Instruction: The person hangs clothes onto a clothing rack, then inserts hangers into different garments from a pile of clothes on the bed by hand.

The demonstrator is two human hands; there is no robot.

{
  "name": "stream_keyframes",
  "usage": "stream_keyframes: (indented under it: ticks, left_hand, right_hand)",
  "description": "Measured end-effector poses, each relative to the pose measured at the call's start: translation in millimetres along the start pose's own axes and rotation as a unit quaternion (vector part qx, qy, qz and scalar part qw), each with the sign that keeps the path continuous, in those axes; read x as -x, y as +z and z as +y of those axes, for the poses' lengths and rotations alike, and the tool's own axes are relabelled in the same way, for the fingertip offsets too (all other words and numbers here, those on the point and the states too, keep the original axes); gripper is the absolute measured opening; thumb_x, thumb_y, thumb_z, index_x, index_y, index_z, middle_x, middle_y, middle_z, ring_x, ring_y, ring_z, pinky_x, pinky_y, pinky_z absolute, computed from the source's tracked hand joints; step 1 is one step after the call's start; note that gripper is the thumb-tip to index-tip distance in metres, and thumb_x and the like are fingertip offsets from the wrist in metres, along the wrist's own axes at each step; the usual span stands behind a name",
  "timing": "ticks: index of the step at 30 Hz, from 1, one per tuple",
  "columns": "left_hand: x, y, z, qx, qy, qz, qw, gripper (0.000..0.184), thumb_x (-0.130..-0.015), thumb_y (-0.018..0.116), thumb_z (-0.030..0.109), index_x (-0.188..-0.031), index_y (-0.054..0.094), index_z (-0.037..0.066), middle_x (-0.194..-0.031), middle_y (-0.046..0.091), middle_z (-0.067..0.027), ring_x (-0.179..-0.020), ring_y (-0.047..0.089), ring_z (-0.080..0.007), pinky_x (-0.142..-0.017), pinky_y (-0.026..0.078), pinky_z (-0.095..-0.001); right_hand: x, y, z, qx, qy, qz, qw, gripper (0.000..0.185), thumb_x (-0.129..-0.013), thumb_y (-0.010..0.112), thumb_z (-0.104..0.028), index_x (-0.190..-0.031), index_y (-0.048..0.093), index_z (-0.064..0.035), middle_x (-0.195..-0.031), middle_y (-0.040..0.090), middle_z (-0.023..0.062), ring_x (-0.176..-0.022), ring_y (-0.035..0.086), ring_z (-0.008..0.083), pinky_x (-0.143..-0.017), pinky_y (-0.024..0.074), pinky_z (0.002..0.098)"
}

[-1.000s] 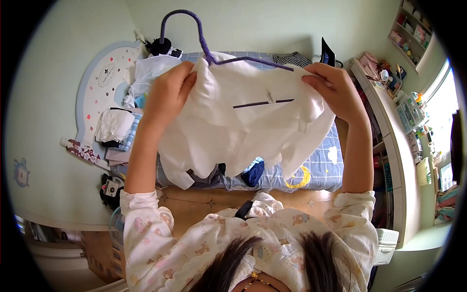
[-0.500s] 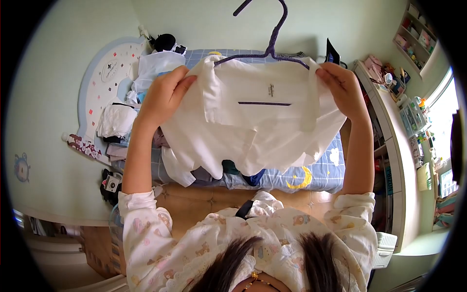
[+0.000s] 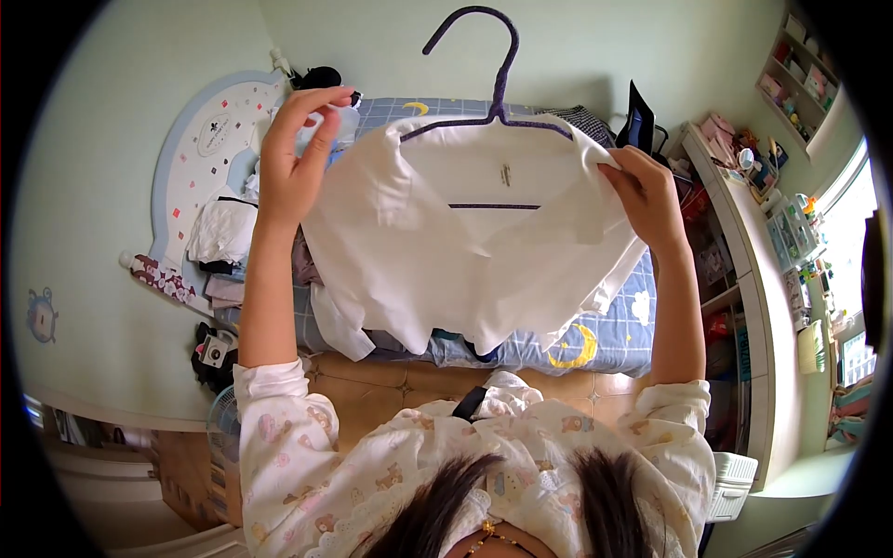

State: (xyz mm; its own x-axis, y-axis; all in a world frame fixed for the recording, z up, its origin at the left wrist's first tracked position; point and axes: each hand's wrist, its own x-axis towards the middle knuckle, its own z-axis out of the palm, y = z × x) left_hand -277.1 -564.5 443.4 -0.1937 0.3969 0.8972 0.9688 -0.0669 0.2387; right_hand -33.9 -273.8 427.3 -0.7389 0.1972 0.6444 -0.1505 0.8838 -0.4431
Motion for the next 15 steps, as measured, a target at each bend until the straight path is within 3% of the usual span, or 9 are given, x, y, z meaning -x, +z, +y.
stream_keyframes:
  ticks: [5,8,11,15]
  left_hand:
    - [0.2,17.3,31.1,-0.115,-0.052,-0.095,0.987,0.016,-0.074,0.074,0.012,-0.082,0.063,0.003,-0.075,0.056,-0.0023,-0.068,0.053,-0.015,-0.057,0.043,-0.0304]
    - [-3.6,23.1,39.5,0.007,-0.194,-0.108,0.975,0.014,-0.072,0.073,0.004,-0.081,0.061,0.001,-0.072,0.054,-0.0019,-0.069,0.051,-0.0122,-0.063,0.042,-0.0254]
    - [-8.7,23.5,33.0,0.008,-0.156,-0.121,0.98,0.013,-0.073,0.07,-0.002,-0.077,0.058,0.002,-0.073,0.053,0.0,-0.069,0.05,-0.009,-0.065,0.042,-0.0222]
    - [-17.8,16.1,22.4,0.112,-0.16,-0.048,0.98,0.015,-0.069,0.064,-0.008,-0.076,0.058,0.004,-0.076,0.054,0.0013,-0.069,0.048,-0.0073,-0.063,0.04,-0.0208]
  right_hand:
    - [4.2,1.4,-4.1,-0.002,0.002,0.018,1.0,0.012,-0.085,0.06,0.0,-0.096,0.059,0.0034,-0.077,0.054,0.0106,-0.065,0.05,0.0196,-0.06,0.0422,0.0261]
    - [8.0,2.7,0.7,-0.002,0.006,0.023,1.0,0.012,-0.085,0.06,0.0,-0.096,0.06,0.0029,-0.077,0.054,0.0102,-0.063,0.05,0.0197,-0.059,0.0421,0.0264]
    - [12.0,5.8,1.0,0.016,0.012,0.028,0.999,0.013,-0.084,0.06,0.0,-0.096,0.061,0.0012,-0.076,0.054,0.0105,-0.064,0.053,0.0226,-0.059,0.0434,0.0279]
    - [17.9,14.4,4.1,0.086,-0.017,0.028,0.996,0.012,-0.084,0.061,-0.007,-0.095,0.063,-0.004,-0.08,0.058,0.0094,-0.07,0.059,0.0285,-0.062,0.047,0.0327]
